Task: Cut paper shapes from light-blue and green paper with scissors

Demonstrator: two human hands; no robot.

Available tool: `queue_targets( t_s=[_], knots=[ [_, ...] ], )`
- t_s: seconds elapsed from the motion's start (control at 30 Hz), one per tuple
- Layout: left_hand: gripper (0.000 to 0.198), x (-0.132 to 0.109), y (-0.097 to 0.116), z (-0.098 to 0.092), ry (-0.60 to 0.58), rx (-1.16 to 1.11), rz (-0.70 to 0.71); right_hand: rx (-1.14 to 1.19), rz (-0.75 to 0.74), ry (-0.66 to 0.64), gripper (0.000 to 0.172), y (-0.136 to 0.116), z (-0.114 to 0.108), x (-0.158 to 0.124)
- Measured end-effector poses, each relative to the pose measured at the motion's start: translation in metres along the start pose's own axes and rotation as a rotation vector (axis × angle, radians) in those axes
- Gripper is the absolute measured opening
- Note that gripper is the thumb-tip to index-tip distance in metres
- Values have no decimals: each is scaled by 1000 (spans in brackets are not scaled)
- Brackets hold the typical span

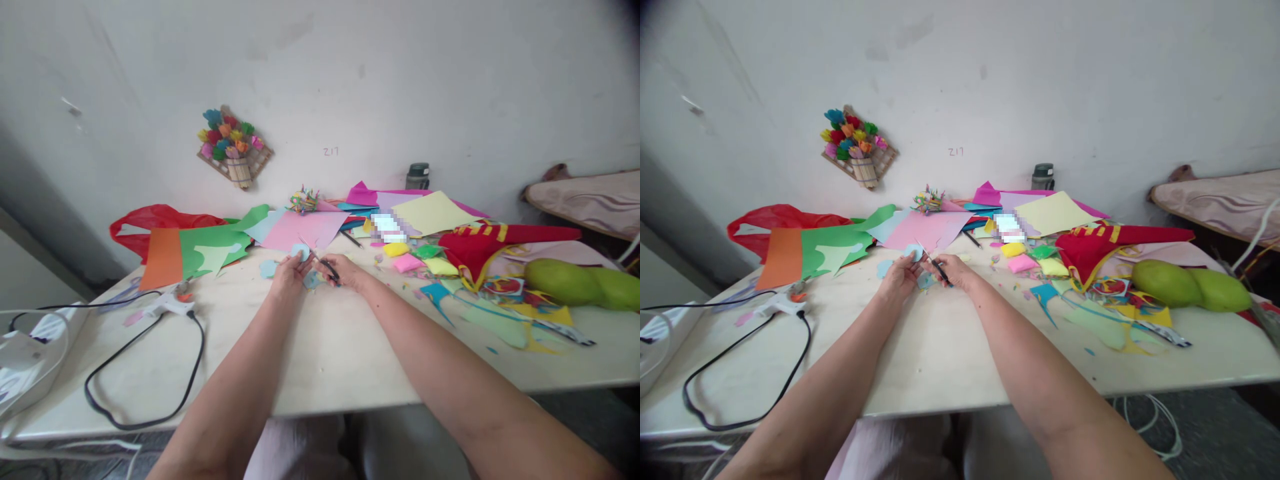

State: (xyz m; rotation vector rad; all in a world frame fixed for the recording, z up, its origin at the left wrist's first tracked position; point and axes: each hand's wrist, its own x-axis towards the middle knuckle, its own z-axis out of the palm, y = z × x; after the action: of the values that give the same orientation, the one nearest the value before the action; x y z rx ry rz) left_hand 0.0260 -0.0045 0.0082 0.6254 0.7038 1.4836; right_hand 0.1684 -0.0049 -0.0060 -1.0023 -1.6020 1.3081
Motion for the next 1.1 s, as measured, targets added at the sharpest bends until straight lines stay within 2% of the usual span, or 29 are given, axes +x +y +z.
queue_targets(
  t_s=[0.87,1.1],
  knots=[
    [8,-1,-1,0,-5,0,-12,54,-9,-13,29,-1,1,1],
    [6,0,0,-3,8,76,39,46,-3,-24,27,0,2,-1]
  ],
)
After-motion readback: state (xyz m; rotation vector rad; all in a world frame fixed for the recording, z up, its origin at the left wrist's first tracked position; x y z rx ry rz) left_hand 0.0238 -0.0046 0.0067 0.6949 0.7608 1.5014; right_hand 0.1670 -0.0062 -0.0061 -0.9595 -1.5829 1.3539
